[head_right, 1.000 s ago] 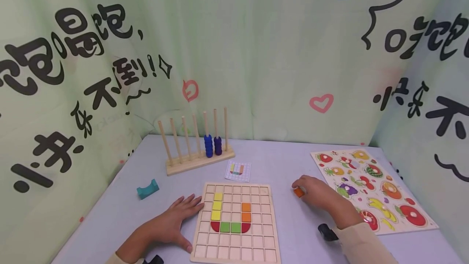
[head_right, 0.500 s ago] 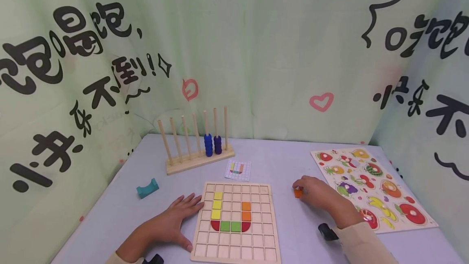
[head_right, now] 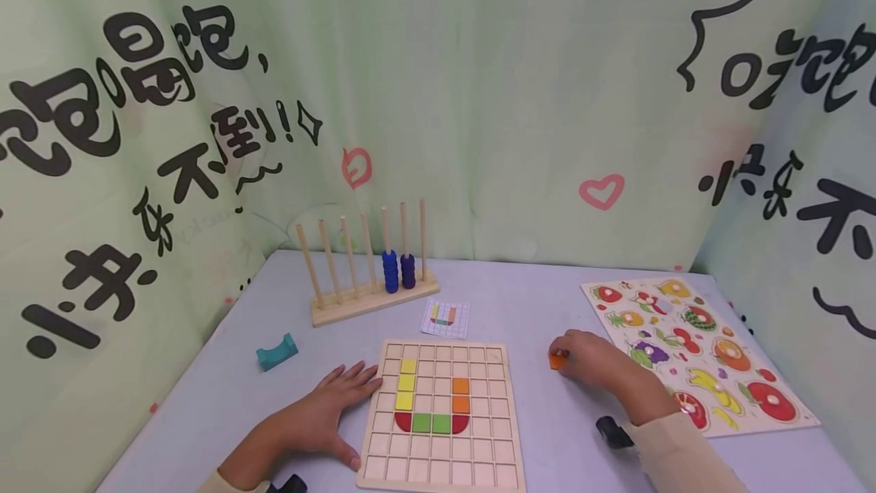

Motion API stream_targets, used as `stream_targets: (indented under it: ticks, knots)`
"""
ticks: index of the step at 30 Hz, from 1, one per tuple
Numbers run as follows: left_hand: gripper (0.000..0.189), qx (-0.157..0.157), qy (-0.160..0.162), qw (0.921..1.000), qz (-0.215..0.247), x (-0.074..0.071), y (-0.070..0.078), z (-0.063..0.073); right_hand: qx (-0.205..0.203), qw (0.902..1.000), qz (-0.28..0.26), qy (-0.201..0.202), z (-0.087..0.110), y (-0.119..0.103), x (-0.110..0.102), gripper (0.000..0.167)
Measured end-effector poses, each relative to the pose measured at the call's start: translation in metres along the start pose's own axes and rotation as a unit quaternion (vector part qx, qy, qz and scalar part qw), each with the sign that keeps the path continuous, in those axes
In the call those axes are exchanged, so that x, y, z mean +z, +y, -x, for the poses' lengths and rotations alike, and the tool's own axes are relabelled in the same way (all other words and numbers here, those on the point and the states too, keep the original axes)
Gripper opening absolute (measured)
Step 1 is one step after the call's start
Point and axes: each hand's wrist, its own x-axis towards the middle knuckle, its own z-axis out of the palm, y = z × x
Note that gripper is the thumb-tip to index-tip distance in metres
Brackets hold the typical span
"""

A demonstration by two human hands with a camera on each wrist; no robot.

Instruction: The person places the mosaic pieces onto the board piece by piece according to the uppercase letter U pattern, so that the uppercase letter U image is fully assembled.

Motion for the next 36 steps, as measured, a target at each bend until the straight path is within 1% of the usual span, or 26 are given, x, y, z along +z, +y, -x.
stream_targets:
  ticks: [11, 20, 24, 27, 36]
  knots:
    - [0.121, -0.005, -0.002, 1.0, 0.0, -0.003, 0.003, 0.001, -0.001, 1.0, -0.001, 0.003, -0.003, -0.011, 0.001, 0.024]
    - [0.12, -0.009, -0.003, 0.9999, 0.01, -0.003, 0.003, 0.0, -0.006, 0.9999, -0.002, 0.009, -0.009, -0.016, 0.009, 0.024]
    - [0.121, -0.009, -0.002, 0.9999, 0.009, -0.003, 0.004, 0.001, -0.015, 0.9997, -0.001, 0.018, -0.011, -0.022, 0.009, 0.024]
    - [0.121, -0.009, -0.003, 0.9999, 0.004, -0.003, 0.004, 0.001, -0.03, 0.9993, -0.001, 0.022, -0.012, -0.028, 0.009, 0.024]
    - [0.121, -0.007, -0.003, 1.0, 0.003, -0.004, 0.005, 0.002, -0.037, 0.999, -0.007, 0.026, -0.019, -0.044, 0.009, 0.025]
